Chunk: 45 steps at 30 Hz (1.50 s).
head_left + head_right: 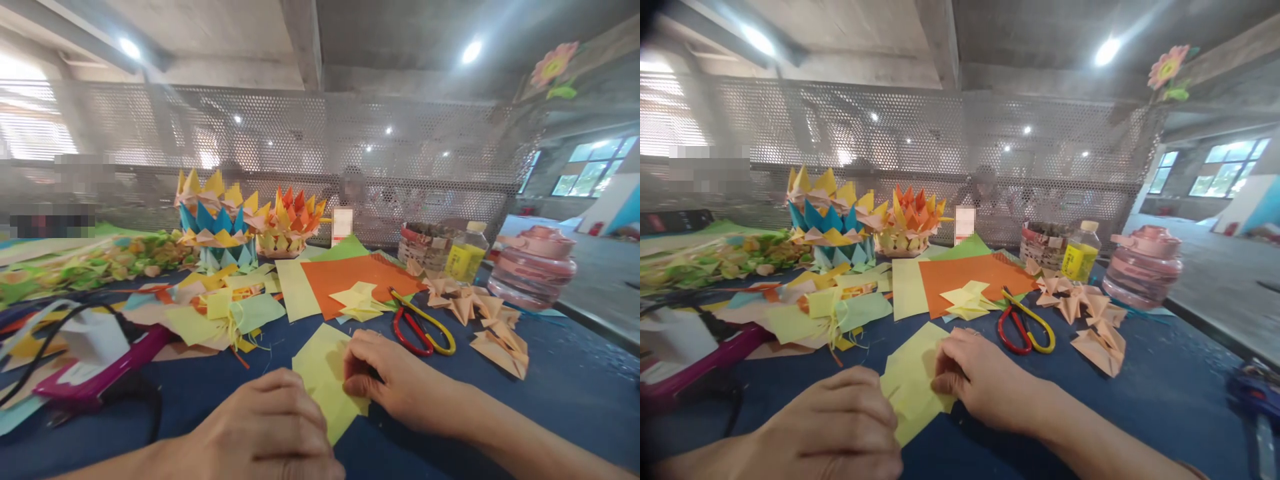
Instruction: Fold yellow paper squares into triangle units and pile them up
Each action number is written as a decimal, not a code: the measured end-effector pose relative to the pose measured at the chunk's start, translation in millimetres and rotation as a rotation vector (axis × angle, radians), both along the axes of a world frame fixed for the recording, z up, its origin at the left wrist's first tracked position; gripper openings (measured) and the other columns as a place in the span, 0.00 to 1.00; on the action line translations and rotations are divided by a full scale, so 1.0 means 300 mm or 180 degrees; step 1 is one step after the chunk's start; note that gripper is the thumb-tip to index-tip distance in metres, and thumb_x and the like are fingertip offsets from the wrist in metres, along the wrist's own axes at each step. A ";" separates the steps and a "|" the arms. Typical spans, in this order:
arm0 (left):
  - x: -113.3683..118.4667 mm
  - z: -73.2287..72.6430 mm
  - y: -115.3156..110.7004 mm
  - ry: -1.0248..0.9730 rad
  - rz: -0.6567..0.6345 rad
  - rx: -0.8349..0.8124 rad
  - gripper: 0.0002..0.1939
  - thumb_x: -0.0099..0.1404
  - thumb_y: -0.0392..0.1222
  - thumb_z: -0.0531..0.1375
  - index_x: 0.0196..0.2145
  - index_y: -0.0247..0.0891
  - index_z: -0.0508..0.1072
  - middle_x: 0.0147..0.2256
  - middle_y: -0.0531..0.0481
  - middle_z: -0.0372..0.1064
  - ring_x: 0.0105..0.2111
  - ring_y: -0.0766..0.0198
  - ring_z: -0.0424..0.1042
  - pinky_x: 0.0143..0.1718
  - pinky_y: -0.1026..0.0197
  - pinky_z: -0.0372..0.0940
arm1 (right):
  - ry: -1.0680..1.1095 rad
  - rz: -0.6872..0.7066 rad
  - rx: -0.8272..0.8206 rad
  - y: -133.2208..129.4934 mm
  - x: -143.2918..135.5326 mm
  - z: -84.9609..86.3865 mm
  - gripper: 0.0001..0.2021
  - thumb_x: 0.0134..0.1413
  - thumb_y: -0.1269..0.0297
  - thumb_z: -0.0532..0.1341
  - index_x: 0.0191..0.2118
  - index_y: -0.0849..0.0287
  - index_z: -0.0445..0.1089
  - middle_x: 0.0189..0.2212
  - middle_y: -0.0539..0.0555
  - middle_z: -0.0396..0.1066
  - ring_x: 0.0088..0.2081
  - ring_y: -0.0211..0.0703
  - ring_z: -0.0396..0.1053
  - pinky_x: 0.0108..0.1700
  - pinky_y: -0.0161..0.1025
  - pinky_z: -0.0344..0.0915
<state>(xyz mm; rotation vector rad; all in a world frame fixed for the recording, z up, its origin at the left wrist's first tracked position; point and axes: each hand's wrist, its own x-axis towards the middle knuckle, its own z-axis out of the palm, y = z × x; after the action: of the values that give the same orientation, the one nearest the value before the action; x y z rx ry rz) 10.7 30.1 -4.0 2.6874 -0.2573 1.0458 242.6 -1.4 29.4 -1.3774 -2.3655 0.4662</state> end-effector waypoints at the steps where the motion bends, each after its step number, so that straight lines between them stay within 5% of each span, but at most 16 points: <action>1: -0.005 0.015 -0.001 0.0005 0.0121 -0.0019 0.16 0.73 0.38 0.46 0.52 0.39 0.67 0.36 0.47 0.76 0.38 0.61 0.73 0.46 0.58 0.64 | 0.0018 -0.0025 0.0017 0.003 0.000 -0.003 0.06 0.54 0.75 0.61 0.29 0.60 0.66 0.31 0.50 0.67 0.34 0.39 0.65 0.36 0.33 0.62; 4: -0.018 0.050 0.006 -0.0264 0.0894 -0.0510 0.16 0.70 0.32 0.48 0.52 0.39 0.68 0.40 0.45 0.74 0.41 0.60 0.72 0.46 0.57 0.65 | 0.0112 -0.0105 0.0147 0.008 0.001 -0.012 0.06 0.57 0.74 0.58 0.30 0.59 0.64 0.29 0.49 0.67 0.31 0.38 0.65 0.33 0.33 0.62; 7: -0.012 0.061 0.027 -0.0038 0.1657 -0.1649 0.12 0.70 0.37 0.51 0.47 0.40 0.70 0.42 0.47 0.73 0.42 0.61 0.71 0.43 0.61 0.66 | 0.0221 -0.0116 0.0451 0.002 0.001 -0.011 0.06 0.62 0.70 0.55 0.33 0.58 0.62 0.29 0.50 0.67 0.30 0.39 0.64 0.33 0.34 0.61; 12: 0.016 0.062 0.051 0.0628 0.0938 -0.4424 0.21 0.69 0.54 0.52 0.44 0.31 0.69 0.28 0.48 0.72 0.18 0.71 0.67 0.15 0.73 0.58 | 0.0219 0.0433 0.1688 -0.027 -0.001 0.016 0.08 0.65 0.72 0.51 0.34 0.58 0.63 0.29 0.53 0.69 0.32 0.42 0.65 0.37 0.38 0.63; 15: 0.015 0.077 0.046 0.0953 0.0510 -0.5128 0.20 0.65 0.52 0.59 0.44 0.30 0.69 0.26 0.48 0.73 0.16 0.74 0.66 0.13 0.76 0.56 | 0.0137 0.0690 0.2018 -0.040 0.001 0.022 0.08 0.63 0.77 0.51 0.37 0.58 0.63 0.32 0.54 0.72 0.35 0.43 0.66 0.40 0.40 0.64; 18: 0.012 0.090 0.044 0.1018 0.0412 -0.5179 0.21 0.55 0.45 0.68 0.41 0.29 0.71 0.26 0.50 0.73 0.17 0.75 0.67 0.16 0.76 0.59 | 0.0200 0.0811 0.1929 -0.045 0.000 0.014 0.09 0.60 0.79 0.53 0.39 0.57 0.64 0.34 0.54 0.72 0.38 0.43 0.67 0.42 0.40 0.64; 24: 0.023 0.069 0.061 0.0646 0.0714 -0.4746 0.17 0.50 0.43 0.69 0.34 0.30 0.73 0.27 0.48 0.75 0.23 0.68 0.73 0.21 0.71 0.65 | 0.0800 -0.0232 0.0938 -0.029 -0.010 -0.001 0.05 0.63 0.65 0.54 0.43 0.56 0.64 0.37 0.53 0.70 0.38 0.43 0.68 0.40 0.37 0.65; 28: 0.024 0.060 0.062 0.0678 0.0820 -0.4690 0.15 0.51 0.44 0.68 0.30 0.30 0.72 0.27 0.46 0.76 0.21 0.67 0.73 0.19 0.70 0.65 | 0.0990 -0.0407 0.0383 -0.018 -0.020 0.008 0.15 0.67 0.57 0.49 0.34 0.56 0.67 0.32 0.50 0.69 0.35 0.41 0.67 0.38 0.35 0.62; 45: 0.016 0.039 0.077 0.0883 0.0988 -0.4527 0.25 0.54 0.62 0.62 0.28 0.33 0.67 0.22 0.46 0.73 0.19 0.63 0.73 0.16 0.67 0.62 | 0.1696 -0.0826 -0.0032 0.006 -0.006 0.005 0.13 0.57 0.57 0.56 0.25 0.58 0.63 0.23 0.47 0.58 0.28 0.38 0.56 0.31 0.35 0.53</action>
<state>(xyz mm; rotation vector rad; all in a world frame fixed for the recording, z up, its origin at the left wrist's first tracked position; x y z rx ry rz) 15.6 53.2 7.7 1.4958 0.7115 0.5062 240.7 0.2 31.0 -1.3362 -1.7366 0.6715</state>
